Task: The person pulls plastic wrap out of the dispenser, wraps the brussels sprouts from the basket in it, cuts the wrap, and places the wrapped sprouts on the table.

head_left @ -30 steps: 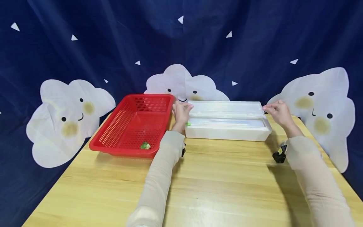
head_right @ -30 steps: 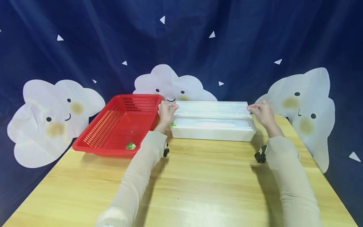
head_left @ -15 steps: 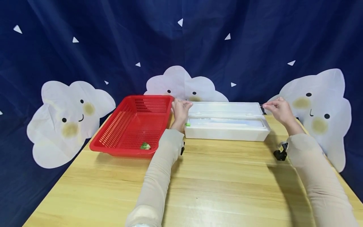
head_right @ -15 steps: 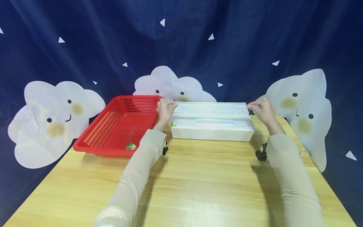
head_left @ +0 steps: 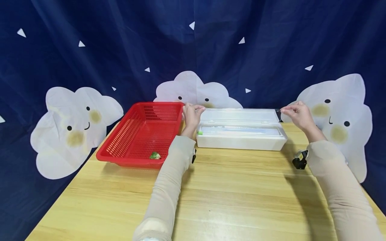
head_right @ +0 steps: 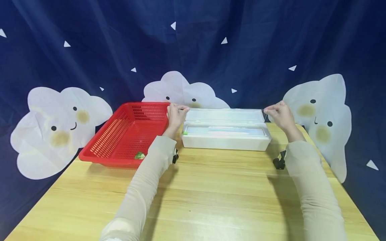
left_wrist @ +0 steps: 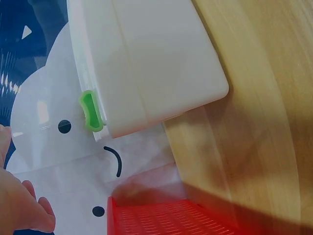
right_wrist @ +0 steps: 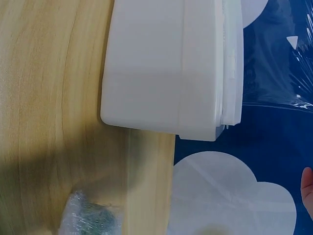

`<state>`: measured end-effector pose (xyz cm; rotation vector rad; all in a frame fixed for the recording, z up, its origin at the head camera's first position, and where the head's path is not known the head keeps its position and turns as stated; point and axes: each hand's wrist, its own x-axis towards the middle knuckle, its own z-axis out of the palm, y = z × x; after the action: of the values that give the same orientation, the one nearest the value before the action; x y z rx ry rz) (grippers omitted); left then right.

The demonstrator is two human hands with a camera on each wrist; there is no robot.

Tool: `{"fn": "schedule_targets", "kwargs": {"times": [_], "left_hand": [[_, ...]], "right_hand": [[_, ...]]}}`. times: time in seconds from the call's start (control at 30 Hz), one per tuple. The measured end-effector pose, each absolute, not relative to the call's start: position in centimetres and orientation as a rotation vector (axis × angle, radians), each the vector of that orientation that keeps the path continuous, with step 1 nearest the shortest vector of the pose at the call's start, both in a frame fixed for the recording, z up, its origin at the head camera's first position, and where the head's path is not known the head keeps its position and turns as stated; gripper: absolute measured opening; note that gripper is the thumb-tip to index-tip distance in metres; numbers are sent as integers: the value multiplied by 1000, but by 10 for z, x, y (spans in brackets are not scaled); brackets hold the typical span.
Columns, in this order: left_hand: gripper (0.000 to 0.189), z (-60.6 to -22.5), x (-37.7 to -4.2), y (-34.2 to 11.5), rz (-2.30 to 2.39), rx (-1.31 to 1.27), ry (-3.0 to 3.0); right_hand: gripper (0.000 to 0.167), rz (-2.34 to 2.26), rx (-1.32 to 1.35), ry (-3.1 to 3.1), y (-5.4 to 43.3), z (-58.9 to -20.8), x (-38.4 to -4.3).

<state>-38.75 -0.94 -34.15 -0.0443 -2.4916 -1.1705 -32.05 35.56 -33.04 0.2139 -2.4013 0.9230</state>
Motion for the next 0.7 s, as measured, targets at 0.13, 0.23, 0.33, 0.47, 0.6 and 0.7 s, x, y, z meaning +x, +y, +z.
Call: {"fn": "schedule_targets", "kwargs": {"times": [0.13, 0.23, 0.33, 0.47, 0.6, 0.7], "left_hand": [[22, -339, -388, -8, -1155, -51, -2504], [22, -337, -388, -7, -1158, -67, -2507], [22, -334, -388, -6, -1153, -88, -2495], [23, -330, -387, -7, -1126, -103, -2487], [24, -327, -386, -10, -1106, -114, -2490], [25, -326, -385, -12, -1110, -121, -2485]], "right_hand": [[20, 912, 236, -2374, 357, -328, -320], [18, 907, 245, -2357, 359, -327, -319], [19, 902, 246, -2350, 360, -324, -318], [21, 897, 245, -2356, 359, -320, -317], [20, 917, 245, -2348, 358, -318, -317], [19, 928, 235, -2333, 356, -317, -318]]}}
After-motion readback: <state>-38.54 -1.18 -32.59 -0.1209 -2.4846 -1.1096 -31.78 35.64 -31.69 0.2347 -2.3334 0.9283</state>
